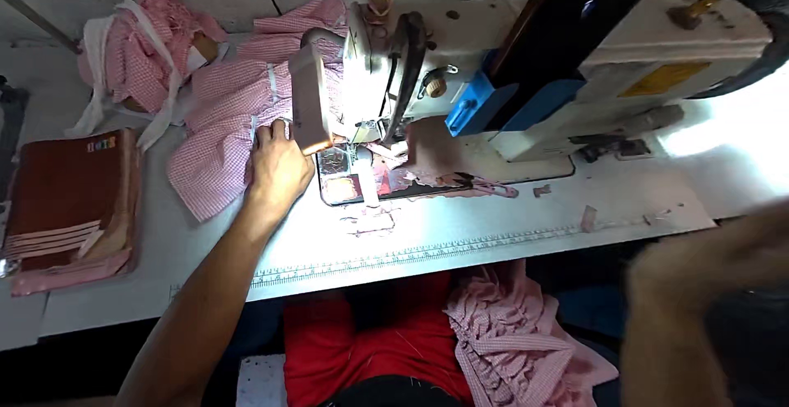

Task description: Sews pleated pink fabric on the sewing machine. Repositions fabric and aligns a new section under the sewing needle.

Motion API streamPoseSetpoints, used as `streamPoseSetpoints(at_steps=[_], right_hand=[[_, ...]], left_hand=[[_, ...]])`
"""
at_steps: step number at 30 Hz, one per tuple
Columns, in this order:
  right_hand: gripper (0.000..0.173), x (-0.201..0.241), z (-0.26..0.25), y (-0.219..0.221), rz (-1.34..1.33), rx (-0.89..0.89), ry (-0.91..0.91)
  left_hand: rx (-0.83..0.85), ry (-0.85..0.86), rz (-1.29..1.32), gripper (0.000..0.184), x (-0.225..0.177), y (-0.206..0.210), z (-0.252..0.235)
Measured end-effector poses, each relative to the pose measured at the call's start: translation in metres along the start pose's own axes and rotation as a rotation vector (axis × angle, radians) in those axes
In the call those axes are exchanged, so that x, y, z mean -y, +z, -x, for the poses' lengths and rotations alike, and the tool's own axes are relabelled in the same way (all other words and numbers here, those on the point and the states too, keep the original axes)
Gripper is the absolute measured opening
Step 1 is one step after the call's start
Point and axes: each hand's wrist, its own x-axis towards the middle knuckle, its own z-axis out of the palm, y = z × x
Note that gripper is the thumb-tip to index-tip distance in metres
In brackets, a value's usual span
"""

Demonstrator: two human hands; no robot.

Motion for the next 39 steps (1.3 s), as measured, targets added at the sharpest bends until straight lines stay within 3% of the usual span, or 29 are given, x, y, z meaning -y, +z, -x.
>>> streamPoseSetpoints(at_steps=[2,5,8,11,14,16,20,24,28,31,35,37,39], right_hand=[[0.044,0.012,0.020,0.028,-0.060,0.219,-0.207],[0.049,0.033,0.042,0.067,-0.002,0.518,-0.224],[0.047,0.034,0.046,0.091,0.069,0.709,-0.253],[0.037,0.040,0.050,0.098,0.116,0.654,-0.334],[0.032,0.059,0.058,0.096,0.069,0.593,-0.366],[0.032,0.091,0.071,0.095,-0.095,0.668,-0.375],[0.042,0.176,0.104,0.115,-0.284,0.919,-0.437],[0.031,0.251,0.115,0.164,-0.326,0.902,-0.582],[0.021,0.293,0.118,0.203,-0.265,0.845,-0.642],[0.016,0.292,0.116,0.207,-0.262,0.897,-0.700],[0.025,0.237,0.130,0.170,-0.386,0.893,-0.695],[0.026,0.197,0.123,0.150,-0.369,0.839,-0.606],[0.030,0.158,0.100,0.138,-0.255,0.753,-0.496]], left_hand=[[0.005,-0.047,-0.015,0.050,-0.004,-0.003,0.003],[-0.060,-0.181,-0.055,0.051,0.002,-0.001,0.004],[-0.092,-0.343,0.008,0.058,0.019,-0.019,0.013],[-0.025,-0.387,-0.036,0.068,0.043,-0.036,0.024],[-0.177,-0.204,-0.102,0.043,0.069,-0.025,0.045],[-0.307,-0.096,0.025,0.033,0.086,-0.010,0.057],[-0.451,-0.128,0.304,0.030,0.097,-0.003,0.061],[-0.529,-0.114,0.363,0.023,0.098,-0.002,0.059],[-0.554,-0.116,0.393,0.021,0.099,-0.002,0.059],[-0.564,-0.137,0.430,0.018,0.099,-0.002,0.060],[-0.577,-0.107,0.478,0.019,0.103,-0.002,0.058],[-0.444,-0.053,0.494,0.020,0.104,-0.004,0.061],[-0.208,0.048,0.446,0.024,0.095,-0.012,0.074]])
